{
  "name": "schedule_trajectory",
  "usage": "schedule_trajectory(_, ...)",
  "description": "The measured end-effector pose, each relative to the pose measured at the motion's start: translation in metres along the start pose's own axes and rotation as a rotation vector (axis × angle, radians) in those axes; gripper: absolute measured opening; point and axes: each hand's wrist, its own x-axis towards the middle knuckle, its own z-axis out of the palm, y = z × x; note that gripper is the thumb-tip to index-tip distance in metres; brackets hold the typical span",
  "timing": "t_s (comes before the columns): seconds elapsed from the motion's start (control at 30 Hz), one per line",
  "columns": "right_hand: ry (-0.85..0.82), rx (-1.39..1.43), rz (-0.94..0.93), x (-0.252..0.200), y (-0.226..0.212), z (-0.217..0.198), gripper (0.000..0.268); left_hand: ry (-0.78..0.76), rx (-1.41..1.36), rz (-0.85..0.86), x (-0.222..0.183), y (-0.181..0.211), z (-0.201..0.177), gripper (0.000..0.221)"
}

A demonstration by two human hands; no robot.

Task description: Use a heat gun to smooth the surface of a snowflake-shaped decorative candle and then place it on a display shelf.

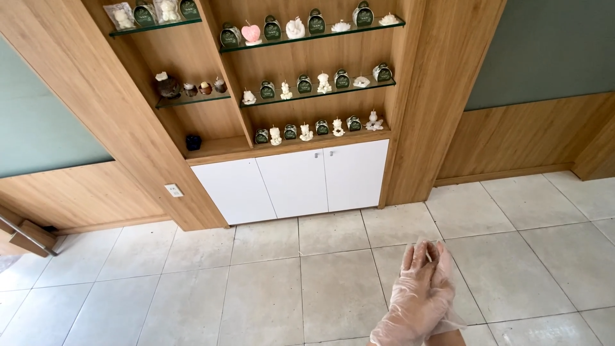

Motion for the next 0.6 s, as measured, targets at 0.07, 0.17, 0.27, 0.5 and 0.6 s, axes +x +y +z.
schedule_trajectory(0.07, -0.004, 0.035, 0.001, -0.01, -0.001, 0.005, 0.03, 0.009, -0.176, -0.025, -0.004, 0.005, -0.004, 0.058)
schedule_trajectory(0.17, 0.046, -0.031, 0.001, -0.011, -0.005, 0.006, 0.03, -0.052, -0.327, -0.075, -0.002, 0.004, 0.001, 0.056)
schedule_trajectory(0.27, 0.053, 0.013, -0.001, -0.012, 0.001, 0.001, 0.029, 0.057, -0.176, -0.016, -0.008, 0.009, -0.008, 0.059)
schedule_trajectory(0.5, -0.046, -0.046, 0.019, -0.02, -0.004, -0.005, 0.032, 0.148, -0.197, 0.009, -0.016, 0.005, 0.001, 0.065)
schedule_trajectory(0.6, -0.025, -0.084, 0.007, -0.034, -0.004, 0.007, 0.033, 0.156, -0.207, 0.051, -0.02, 0.007, -0.005, 0.065)
